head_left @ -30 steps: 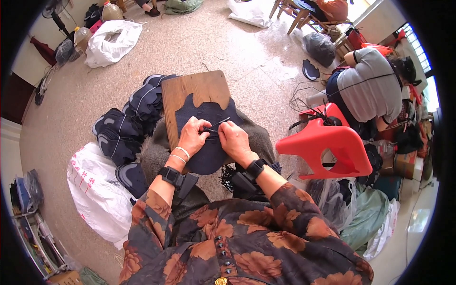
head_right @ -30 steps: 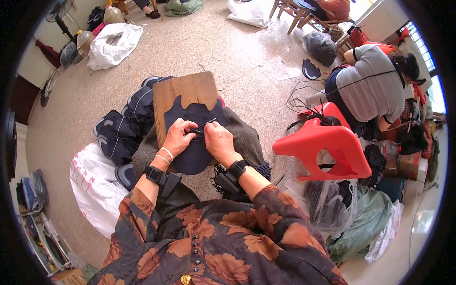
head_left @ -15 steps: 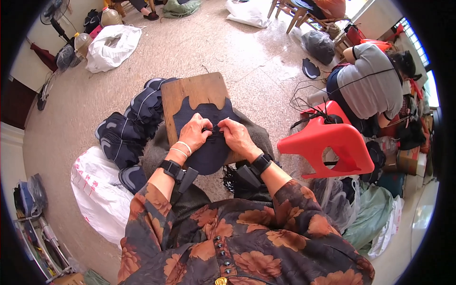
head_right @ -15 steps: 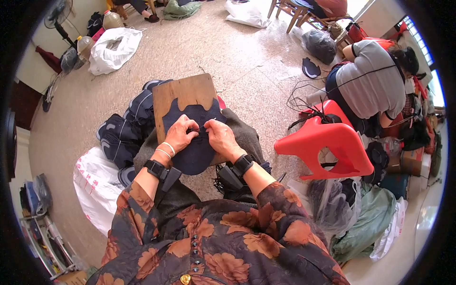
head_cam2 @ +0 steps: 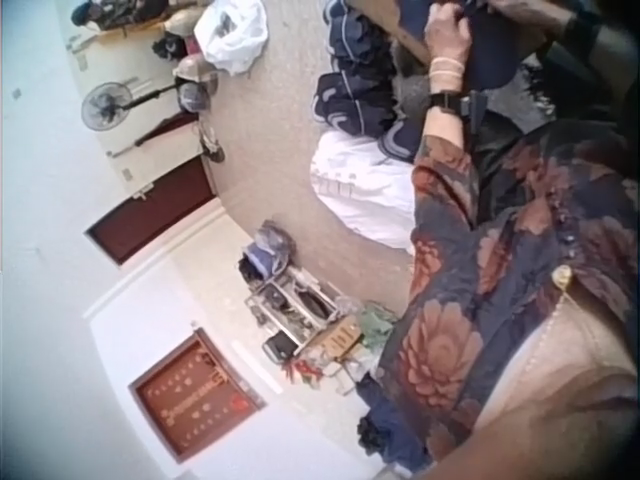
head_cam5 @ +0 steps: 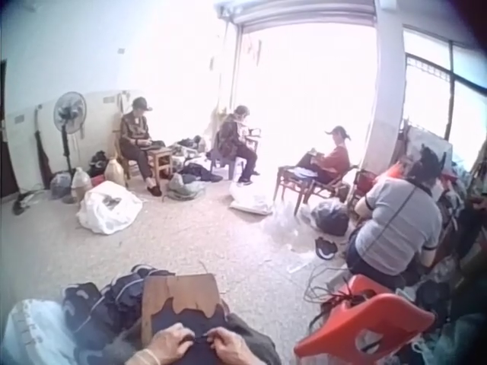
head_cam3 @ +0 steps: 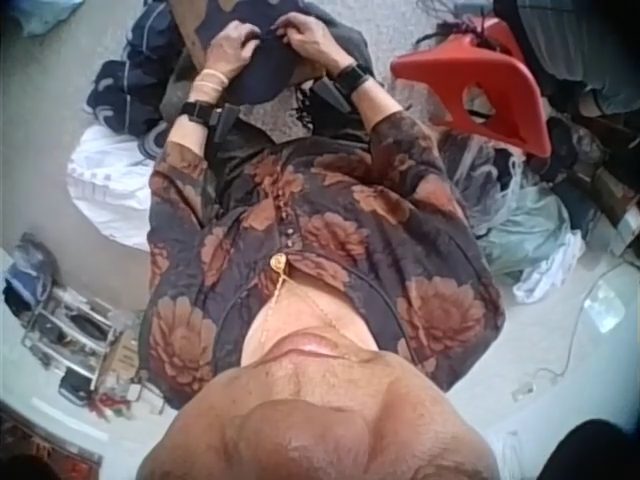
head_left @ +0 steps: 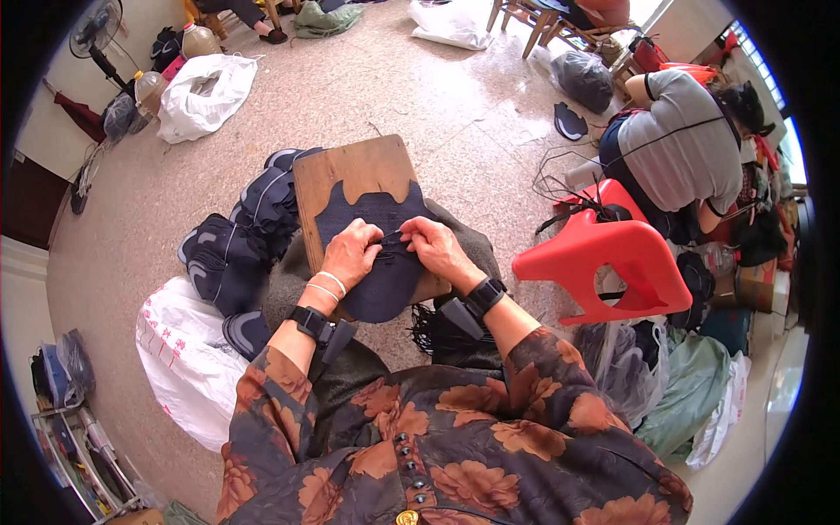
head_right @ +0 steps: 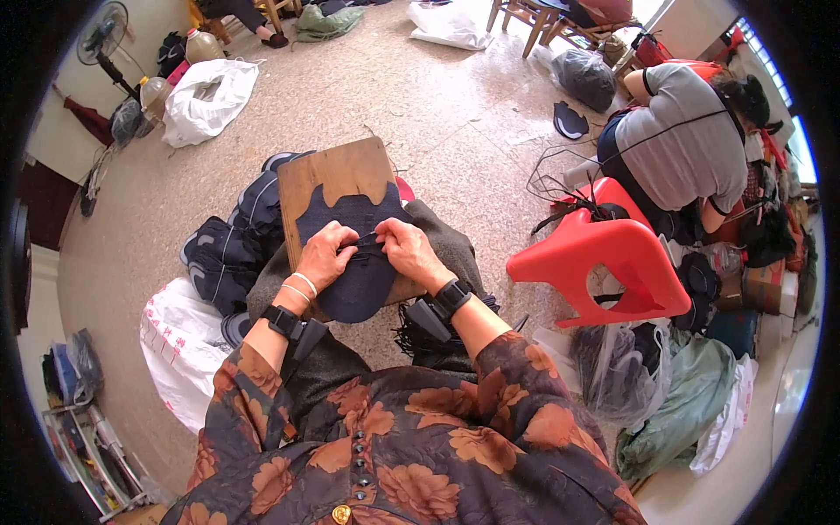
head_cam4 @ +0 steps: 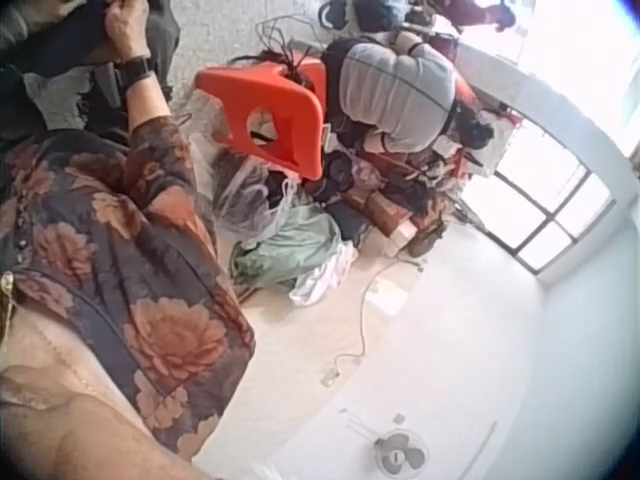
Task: Manually threading laces through the eyelets of shoe upper components while using a wooden board for stability.
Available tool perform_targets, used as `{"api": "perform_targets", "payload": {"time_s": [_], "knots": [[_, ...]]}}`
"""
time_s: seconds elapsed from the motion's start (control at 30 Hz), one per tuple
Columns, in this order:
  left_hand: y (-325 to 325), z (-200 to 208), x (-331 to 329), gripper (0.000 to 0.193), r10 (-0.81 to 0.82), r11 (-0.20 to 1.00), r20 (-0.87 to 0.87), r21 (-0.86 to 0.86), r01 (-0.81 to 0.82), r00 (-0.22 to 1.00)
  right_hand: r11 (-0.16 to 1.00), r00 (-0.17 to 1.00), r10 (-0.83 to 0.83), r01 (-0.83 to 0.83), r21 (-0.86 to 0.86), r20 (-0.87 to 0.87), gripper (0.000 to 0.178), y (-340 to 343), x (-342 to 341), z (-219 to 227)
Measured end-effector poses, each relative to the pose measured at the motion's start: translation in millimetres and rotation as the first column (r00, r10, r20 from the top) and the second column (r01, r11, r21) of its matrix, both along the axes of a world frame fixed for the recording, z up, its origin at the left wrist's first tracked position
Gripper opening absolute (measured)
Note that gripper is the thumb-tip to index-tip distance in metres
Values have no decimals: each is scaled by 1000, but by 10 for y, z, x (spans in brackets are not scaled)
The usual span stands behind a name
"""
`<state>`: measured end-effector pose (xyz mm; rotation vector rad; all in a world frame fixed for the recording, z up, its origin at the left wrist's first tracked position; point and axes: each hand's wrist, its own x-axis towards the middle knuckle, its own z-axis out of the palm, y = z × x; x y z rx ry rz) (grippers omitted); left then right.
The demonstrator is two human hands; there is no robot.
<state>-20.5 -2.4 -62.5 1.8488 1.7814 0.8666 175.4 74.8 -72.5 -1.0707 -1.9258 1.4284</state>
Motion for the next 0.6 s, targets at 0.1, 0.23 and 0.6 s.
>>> {"api": "perform_targets", "payload": {"time_s": [0.1, 0.23, 0.6], "knots": [[35, -22, 10, 8, -33, 997, -131, 62, 41, 991, 999, 1000, 3, -1, 53, -25, 22, -14, -12, -35], [63, -73, 68, 5, -60, 989, -268, 115, 94, 962, 999, 1000, -1, 2, 53, -11, 23, 0, -14, -41], [76, 75, 75, 14, -3, 1000, -625, -19, -11, 781, 1000, 1000, -11, 12, 29, -20, 22, -14, 24, 5]]}}
